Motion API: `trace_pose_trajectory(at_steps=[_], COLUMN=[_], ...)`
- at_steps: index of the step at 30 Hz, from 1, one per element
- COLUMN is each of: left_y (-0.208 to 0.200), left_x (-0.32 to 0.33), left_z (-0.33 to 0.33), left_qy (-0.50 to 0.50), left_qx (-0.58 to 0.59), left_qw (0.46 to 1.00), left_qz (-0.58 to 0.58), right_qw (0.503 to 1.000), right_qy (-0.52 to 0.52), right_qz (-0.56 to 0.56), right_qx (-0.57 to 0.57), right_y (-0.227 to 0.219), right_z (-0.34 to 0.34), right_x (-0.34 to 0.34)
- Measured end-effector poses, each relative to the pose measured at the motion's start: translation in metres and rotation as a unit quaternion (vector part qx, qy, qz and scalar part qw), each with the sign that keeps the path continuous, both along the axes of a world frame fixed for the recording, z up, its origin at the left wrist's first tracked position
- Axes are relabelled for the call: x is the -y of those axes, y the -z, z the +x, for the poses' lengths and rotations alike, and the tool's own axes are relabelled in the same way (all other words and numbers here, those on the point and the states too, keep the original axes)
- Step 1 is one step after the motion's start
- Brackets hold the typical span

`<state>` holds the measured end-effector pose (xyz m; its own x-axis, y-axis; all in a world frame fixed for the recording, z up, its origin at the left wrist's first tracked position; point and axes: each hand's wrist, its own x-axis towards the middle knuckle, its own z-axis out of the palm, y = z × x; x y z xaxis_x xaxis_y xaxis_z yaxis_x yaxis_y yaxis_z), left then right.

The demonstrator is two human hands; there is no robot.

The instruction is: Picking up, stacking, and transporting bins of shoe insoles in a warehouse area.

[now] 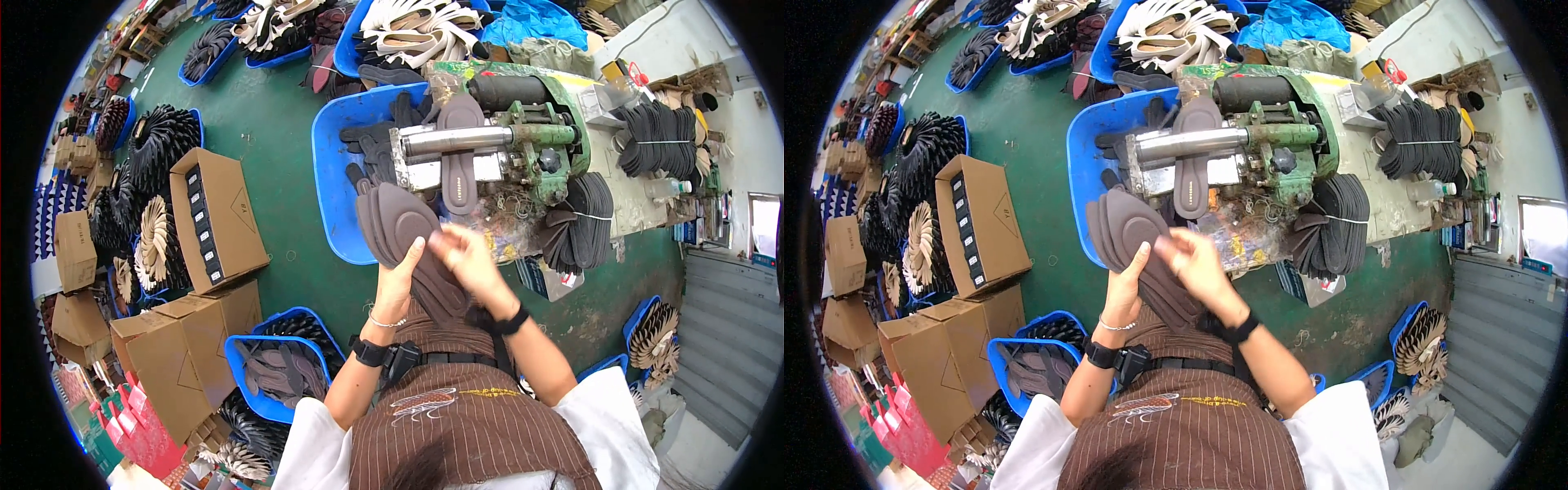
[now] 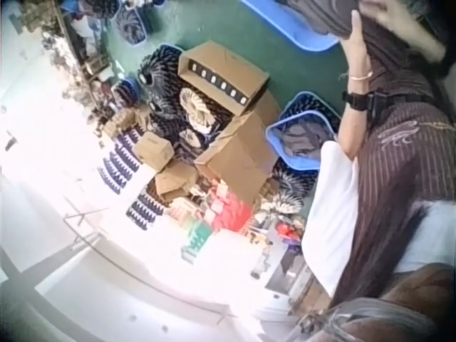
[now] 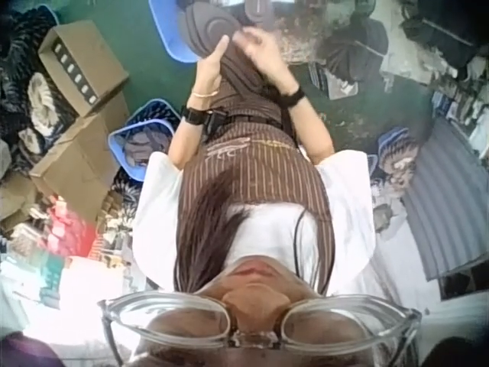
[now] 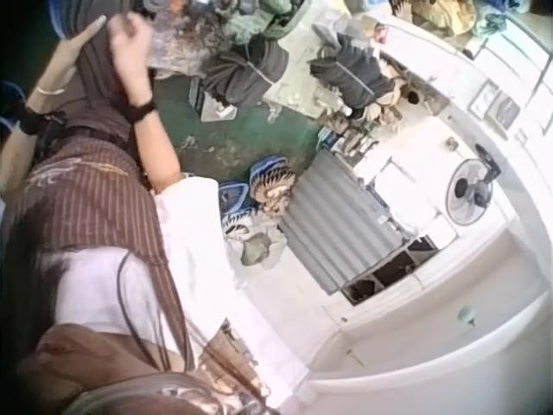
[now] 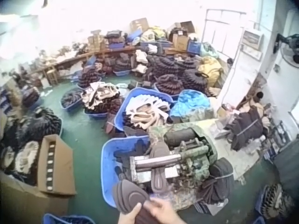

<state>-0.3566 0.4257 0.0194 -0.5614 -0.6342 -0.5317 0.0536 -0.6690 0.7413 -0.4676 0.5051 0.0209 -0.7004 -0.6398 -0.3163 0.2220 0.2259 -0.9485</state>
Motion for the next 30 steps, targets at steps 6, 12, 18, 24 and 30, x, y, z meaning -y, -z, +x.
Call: trace_pose_trajectory(at_steps=[6,12,18,24,30], left_y=[-0.012,0.003,-0.014,-0.001,0.017], left_x=[0.009,0.001,0.009,0.01,0.011], left_z=[0.006,-0.003,-0.007,0.004,-0.004], left_qy=[0.026,-0.021,0.031,0.02,0.105], left_qx=[-0.044,0.002,-0.093,-0.073,0.034], left_qw=[0.988,1.0,0.991,0.996,0.994], left_qz=[0.146,0.007,0.091,0.055,-0.012], right_qw=[0.989,1.0,0.99,0.991,0.997], right_qy=[0.142,-0.016,0.138,-0.065,0.045], right_qz=[0.022,0.016,0.024,-0.052,0.052], right_qx=[0.028,0.003,-0.008,0.102,0.044], right_y=[0.027,0.022,0.029,0.003,0.045], right_z=[-0.062,0.006,-0.063,0.021,-0.061], right_x=[-0.014,-0.01,0.002,-0.003,0.002])
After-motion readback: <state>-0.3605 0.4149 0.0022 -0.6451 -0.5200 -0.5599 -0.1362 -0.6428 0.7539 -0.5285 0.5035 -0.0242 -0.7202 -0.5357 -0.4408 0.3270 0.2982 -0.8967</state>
